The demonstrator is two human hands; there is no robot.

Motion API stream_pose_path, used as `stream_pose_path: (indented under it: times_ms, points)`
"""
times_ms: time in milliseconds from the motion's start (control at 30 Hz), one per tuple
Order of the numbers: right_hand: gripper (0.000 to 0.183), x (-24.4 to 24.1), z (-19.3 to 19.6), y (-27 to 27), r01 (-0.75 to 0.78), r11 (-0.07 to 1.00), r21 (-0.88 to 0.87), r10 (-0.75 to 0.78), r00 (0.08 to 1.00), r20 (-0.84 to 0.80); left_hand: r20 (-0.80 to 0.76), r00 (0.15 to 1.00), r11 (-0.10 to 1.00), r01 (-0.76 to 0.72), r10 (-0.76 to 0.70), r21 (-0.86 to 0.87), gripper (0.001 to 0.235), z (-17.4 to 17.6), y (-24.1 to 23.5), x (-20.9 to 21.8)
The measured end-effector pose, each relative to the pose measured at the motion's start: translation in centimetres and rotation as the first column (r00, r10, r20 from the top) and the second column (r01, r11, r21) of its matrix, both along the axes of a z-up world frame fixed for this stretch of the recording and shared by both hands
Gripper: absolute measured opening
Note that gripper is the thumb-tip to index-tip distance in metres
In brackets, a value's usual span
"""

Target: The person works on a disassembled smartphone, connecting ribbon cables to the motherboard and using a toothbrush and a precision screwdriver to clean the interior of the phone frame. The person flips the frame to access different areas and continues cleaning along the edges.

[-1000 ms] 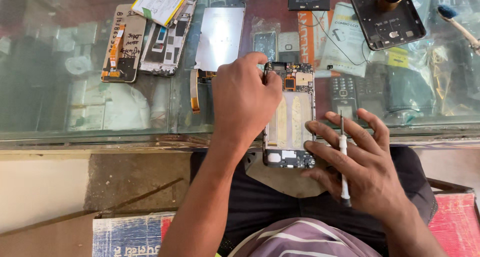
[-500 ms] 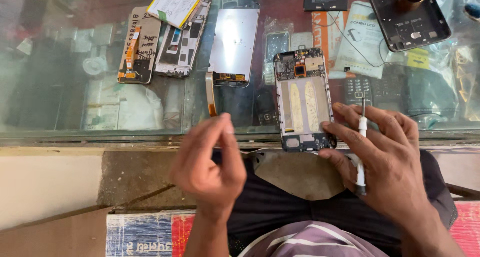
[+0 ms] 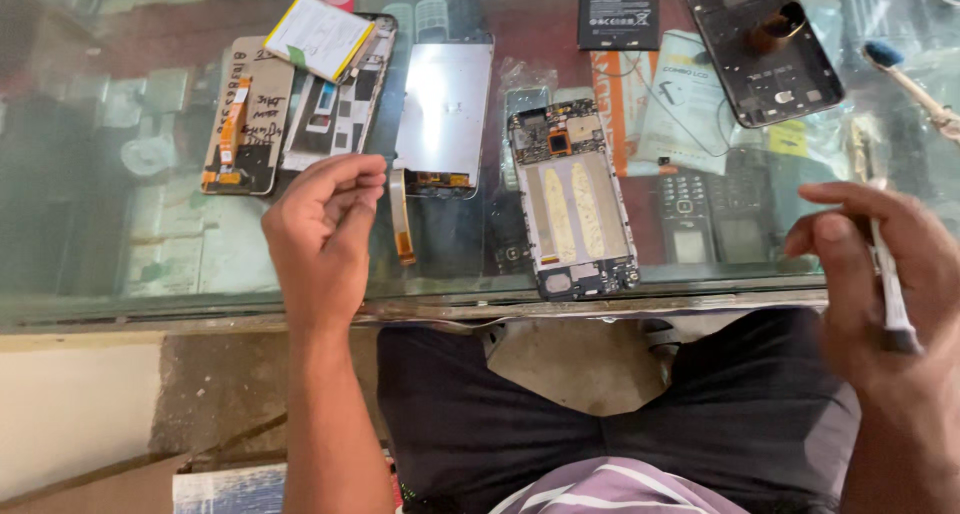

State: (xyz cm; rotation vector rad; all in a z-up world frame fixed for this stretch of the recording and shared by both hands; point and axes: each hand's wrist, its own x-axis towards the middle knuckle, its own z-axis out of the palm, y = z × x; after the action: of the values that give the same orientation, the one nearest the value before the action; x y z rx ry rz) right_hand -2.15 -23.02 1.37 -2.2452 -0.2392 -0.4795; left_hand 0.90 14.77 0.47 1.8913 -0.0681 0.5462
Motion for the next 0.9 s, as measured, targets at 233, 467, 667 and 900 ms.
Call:
stream_pose_path:
  times_ms: [233, 467, 667, 900]
  points:
    - [0.033, 2.9, 3.0, -1.0, -0.072, 0.912, -0.404, 0.156, 0.971, 0.180, 0.015, 1.000, 0.944, 0.001, -0.006, 0.331, 0.038, 0.9, -0.5, -0.2]
    - [0.011, 3.7, 0.3, -1.1, 0.021, 0.998, -0.066, 0.000, 0.953, 0.304, -0.018, 0.999, 0.915, -0.023, 0.033, 0.403, 0.026, 1.4, -1.2, -0.2]
    - [0.021, 4.0, -0.2, -4.0, 0.088, 0.913, -0.398, 0.090, 0.908, 0.408, 0.007, 0.999, 0.904, -0.034, 0.034, 0.427, 0.021, 1.1, -1.0, -0.3]
    - [0.025, 5.5, -1.5, -5.2, 0.039, 0.881, -0.471, 0.146, 0.925, 0.351, 0.052, 0.997, 0.893, -0.067, 0.049, 0.445, 0.019, 0.8, -1.1, -0.7]
